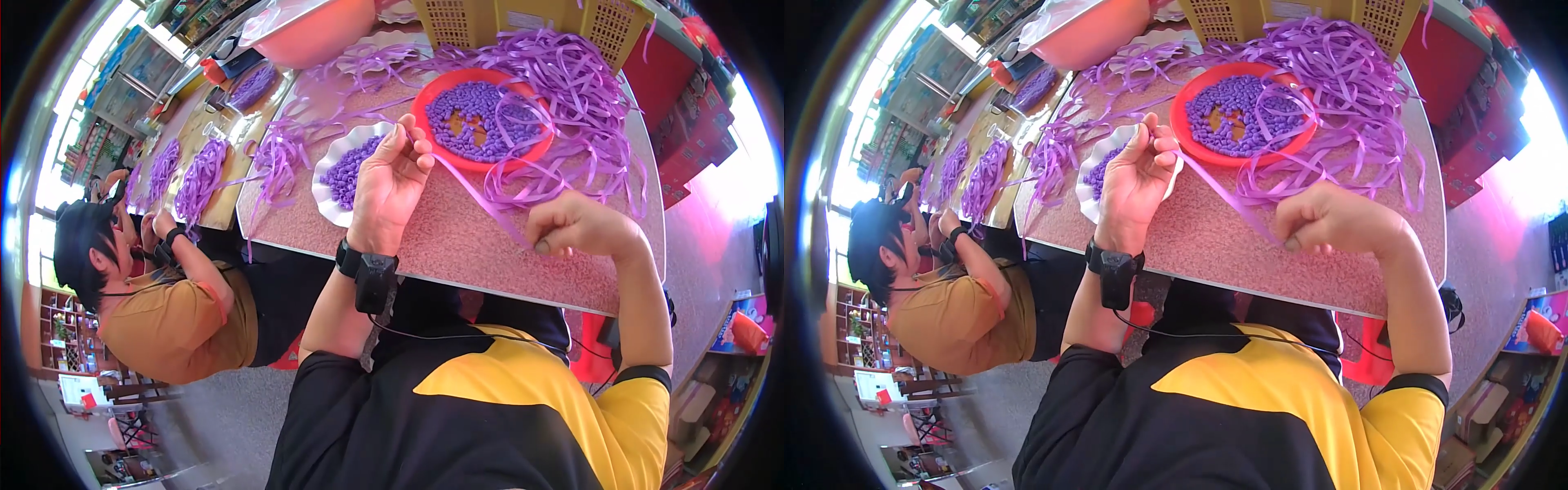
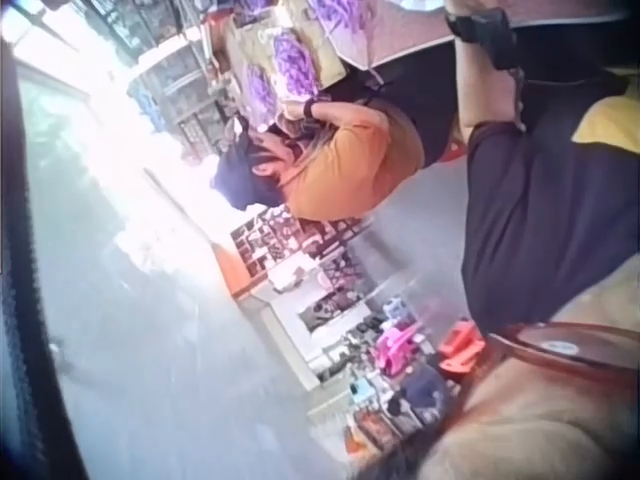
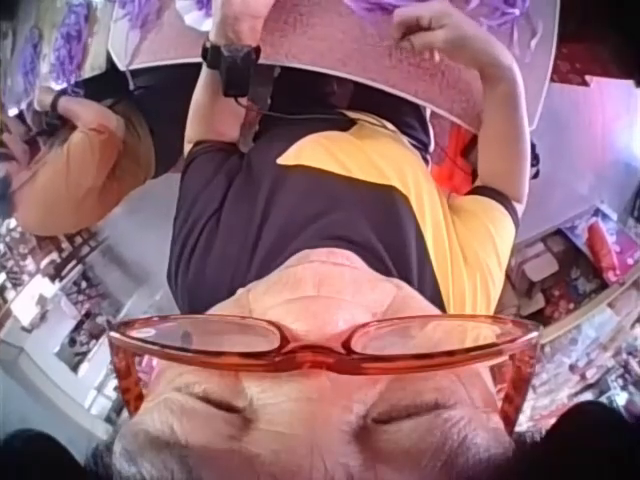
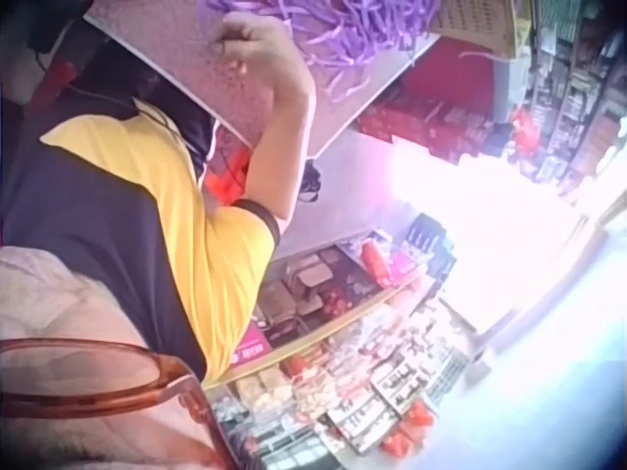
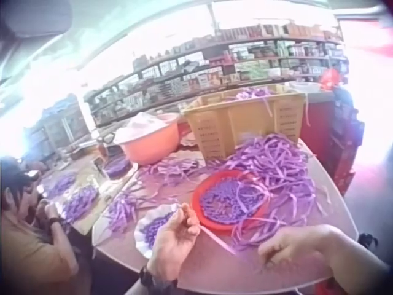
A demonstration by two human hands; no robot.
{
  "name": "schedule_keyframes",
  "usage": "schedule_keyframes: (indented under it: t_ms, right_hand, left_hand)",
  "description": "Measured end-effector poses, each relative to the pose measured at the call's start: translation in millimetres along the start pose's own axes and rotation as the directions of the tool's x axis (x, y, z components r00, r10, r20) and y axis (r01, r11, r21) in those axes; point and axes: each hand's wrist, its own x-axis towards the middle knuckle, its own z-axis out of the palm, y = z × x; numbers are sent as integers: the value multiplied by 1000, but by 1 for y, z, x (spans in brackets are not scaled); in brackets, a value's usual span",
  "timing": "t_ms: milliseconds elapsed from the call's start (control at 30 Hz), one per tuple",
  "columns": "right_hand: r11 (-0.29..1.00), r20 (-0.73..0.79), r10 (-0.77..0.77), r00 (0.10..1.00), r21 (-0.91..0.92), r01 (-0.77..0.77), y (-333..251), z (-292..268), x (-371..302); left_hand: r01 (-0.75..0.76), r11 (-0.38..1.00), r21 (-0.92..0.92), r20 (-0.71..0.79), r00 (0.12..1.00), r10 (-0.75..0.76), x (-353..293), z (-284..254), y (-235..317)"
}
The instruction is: Assembling toy components by tying purple ribbons and arranging small beads.
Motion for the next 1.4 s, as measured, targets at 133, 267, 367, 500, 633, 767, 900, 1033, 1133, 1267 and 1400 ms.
schedule_keyframes:
  t_ms: [133, 267, 367, 500, 633, 767, 900, 1033, 1133, 1267, 1400]
  right_hand:
    - [934, -606, -358, 710, -217, 285, 15, -11, 6]
    - [939, -714, -264, 648, -38, 341, 8, -13, 1]
    - [865, -671, -489, 557, -292, 407, 8, -2, 9]
    - [802, -596, -596, 538, -477, 361, 4, 1, 8]
    - [756, -584, -646, 492, -580, 304, 5, 1, 8]
    - [737, -575, -662, 481, -615, 281, 10, 0, 11]
    - [734, -573, -658, 488, -633, 245, 12, 0, 12]
    - [714, -559, -674, 483, -660, 234, 12, 0, 12]
    - [700, -551, -686, 475, -678, 224, 12, -1, 13]
    - [687, -546, -693, 471, -699, 201, 10, -1, 12]
    - [643, -521, -728, 446, -744, 181, 10, -1, 10]
  left_hand:
    - [2, 984, 177, 39, 999, -9, -5, 13, -13]
    - [59, 904, 424, -92, 995, -22, -14, 36, -34]
    - [85, 852, 517, -135, 991, -16, -13, 48, -51]
    - [92, 777, 623, -107, 994, -32, -10, 53, -67]
    - [115, 760, 639, -109, 992, -59, -8, 55, -76]
    - [131, 767, 628, -113, 991, -78, -7, 53, -80]
    - [141, 773, 619, -109, 990, -94, -7, 52, -80]
    - [140, 787, 601, -101, 990, -99, -7, 50, -80]
    - [145, 801, 581, -98, 989, -107, -6, 48, -80]
    - [156, 808, 568, -101, 988, -120, -6, 48, -80]
    - [176, 818, 548, -101, 984, -144, -7, 48, -79]
